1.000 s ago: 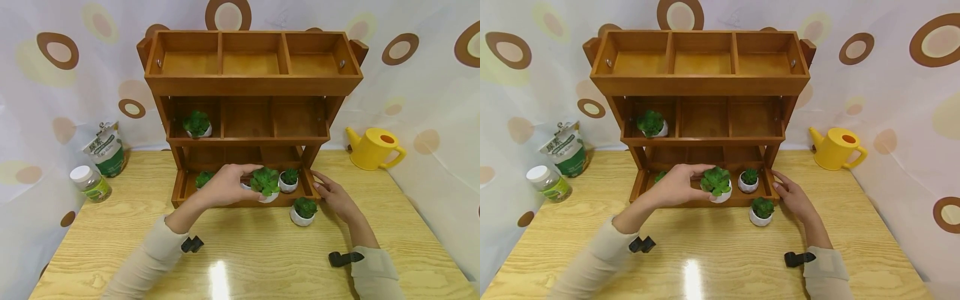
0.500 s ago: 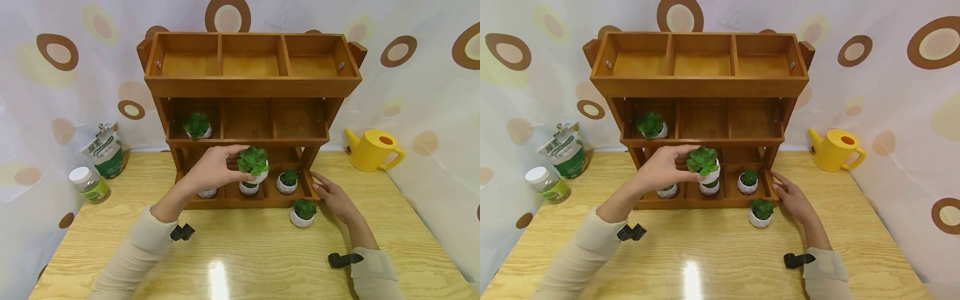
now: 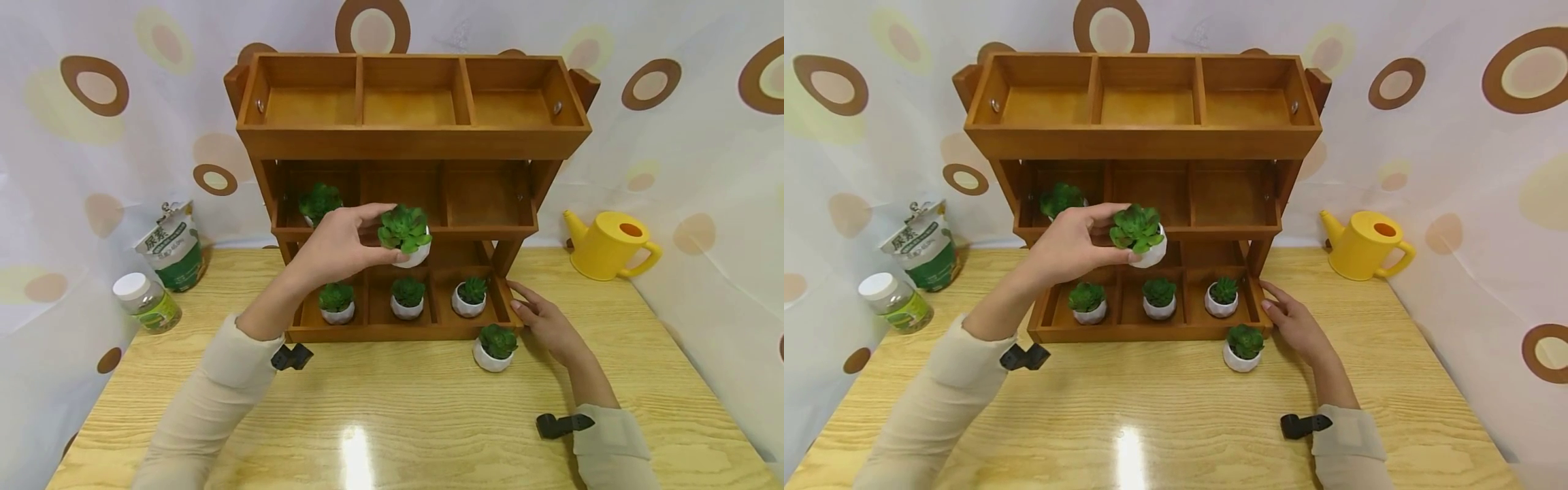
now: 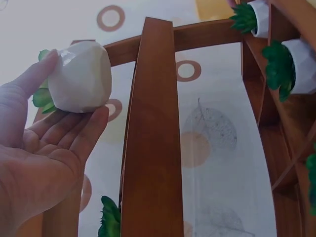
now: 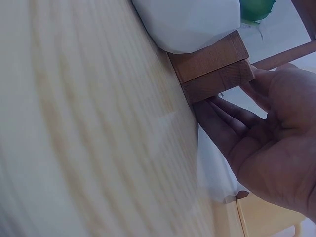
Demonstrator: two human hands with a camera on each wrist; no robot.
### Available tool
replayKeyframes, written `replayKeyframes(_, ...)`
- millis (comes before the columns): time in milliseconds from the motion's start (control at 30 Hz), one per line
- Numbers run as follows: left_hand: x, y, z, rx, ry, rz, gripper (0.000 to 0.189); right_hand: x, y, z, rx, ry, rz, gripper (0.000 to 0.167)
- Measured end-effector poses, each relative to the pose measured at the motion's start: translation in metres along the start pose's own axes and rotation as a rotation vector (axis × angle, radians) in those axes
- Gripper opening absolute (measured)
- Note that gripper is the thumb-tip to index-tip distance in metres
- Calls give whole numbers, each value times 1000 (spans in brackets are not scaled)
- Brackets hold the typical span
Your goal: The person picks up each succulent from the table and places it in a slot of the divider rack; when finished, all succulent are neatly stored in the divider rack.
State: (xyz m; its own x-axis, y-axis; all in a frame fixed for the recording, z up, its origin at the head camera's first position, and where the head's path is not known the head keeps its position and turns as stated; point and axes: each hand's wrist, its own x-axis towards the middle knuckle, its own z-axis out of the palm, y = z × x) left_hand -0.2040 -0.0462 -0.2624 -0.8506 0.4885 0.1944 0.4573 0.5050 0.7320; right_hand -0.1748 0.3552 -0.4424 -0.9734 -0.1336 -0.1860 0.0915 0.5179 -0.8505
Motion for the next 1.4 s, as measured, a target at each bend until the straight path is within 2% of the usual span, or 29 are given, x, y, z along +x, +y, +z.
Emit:
replayKeyframes(233, 12, 1, -7, 24, 55, -11, 78, 0, 0, 0, -10, 5, 19, 58)
replayKeyframes(433, 27, 2, -10, 64, 76, -22, 78, 0, 0, 0, -5, 3, 14, 58)
replayKeyframes(1067, 60, 4, 3, 132, 62, -87, 77, -1, -1, 0, -9, 3, 21, 59)
replayKeyframes(1200, 65, 6, 5, 144, 46, -99, 77, -1, -1, -1, -23, 4, 26, 60)
replayKeyframes(1400, 71, 8, 9, 162, 57, -108, 76, -1, 0, -1, -29, 6, 22, 60)
